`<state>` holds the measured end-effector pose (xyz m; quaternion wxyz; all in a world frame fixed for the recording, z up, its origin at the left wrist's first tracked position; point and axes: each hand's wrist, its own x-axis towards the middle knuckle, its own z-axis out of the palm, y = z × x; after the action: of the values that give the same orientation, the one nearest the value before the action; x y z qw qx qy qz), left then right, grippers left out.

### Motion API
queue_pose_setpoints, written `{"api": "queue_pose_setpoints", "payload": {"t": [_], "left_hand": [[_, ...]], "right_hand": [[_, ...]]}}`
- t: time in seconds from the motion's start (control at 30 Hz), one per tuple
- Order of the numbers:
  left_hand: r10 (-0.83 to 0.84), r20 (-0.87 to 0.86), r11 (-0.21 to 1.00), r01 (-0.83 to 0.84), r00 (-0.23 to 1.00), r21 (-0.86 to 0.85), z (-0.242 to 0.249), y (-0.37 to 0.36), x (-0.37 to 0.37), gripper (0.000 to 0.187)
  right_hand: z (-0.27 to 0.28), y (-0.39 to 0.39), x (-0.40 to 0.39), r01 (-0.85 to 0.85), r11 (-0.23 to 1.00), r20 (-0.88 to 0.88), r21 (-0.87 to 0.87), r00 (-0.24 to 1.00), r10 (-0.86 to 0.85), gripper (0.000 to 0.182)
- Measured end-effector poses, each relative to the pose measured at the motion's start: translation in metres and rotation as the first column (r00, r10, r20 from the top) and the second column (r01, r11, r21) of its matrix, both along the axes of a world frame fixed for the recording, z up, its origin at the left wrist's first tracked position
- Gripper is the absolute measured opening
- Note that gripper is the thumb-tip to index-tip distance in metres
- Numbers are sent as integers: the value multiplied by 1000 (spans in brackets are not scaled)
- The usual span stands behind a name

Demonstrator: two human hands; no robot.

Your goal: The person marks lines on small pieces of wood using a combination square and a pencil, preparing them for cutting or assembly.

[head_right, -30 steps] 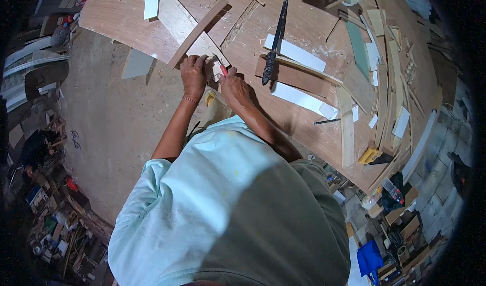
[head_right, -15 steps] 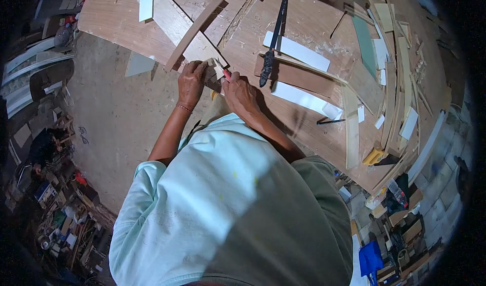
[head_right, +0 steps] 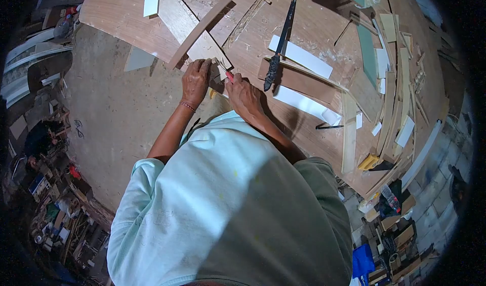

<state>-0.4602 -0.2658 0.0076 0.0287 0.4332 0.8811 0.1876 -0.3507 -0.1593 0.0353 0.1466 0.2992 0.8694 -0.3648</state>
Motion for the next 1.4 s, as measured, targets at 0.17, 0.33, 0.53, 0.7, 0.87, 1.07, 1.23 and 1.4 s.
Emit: {"api": "queue_pose_setpoints", "payload": {"t": [0.17, 0.33, 0.53, 0.7, 0.87, 1.07, 1.23, 1.4], "left_hand": [[-43, 42, 997, 46, 998, -68, 5, 2, -5, 29], [-86, 50, 990, 91, 995, -107, 5, 1, -9, 30], [-138, 28, 984, 140, 990, -111, 11, 6, -18, 16], [-173, 41, 971, 177, 984, -160, 8, 7, -20, 10], [-209, 49, 961, 214, 977, -173, 8, 6, -23, 10], [-210, 41, 960, 214, 977, -178, 14, 7, -23, 11], [-183, 58, 965, 190, 981, -179, 7, 5, -21, 15], [-186, 55, 967, 192, 981, -167, 8, 4, -22, 11]], "right_hand": [[7, 2, -4, 5, 999, 40, -32, 999, -4, 31], [4, 2, -3, 2, 1000, 20, -24, 1000, -1, 30], [5, 2, -8, -2, 1000, 63, -24, 998, 4, 29], [6, 1, -10, 2, 999, 54, -32, 999, 0, 29], [9, 1, -16, 16, 999, 80, -51, 997, -12, 32], [-4, 1, -16, 22, 997, 64, -67, 998, -18, 34], [-4, 3, -15, 53, 994, 24, -100, 998, -51, 33], [7, 9, -9, 26, 992, 42, -127, 999, -20, 35]]}}
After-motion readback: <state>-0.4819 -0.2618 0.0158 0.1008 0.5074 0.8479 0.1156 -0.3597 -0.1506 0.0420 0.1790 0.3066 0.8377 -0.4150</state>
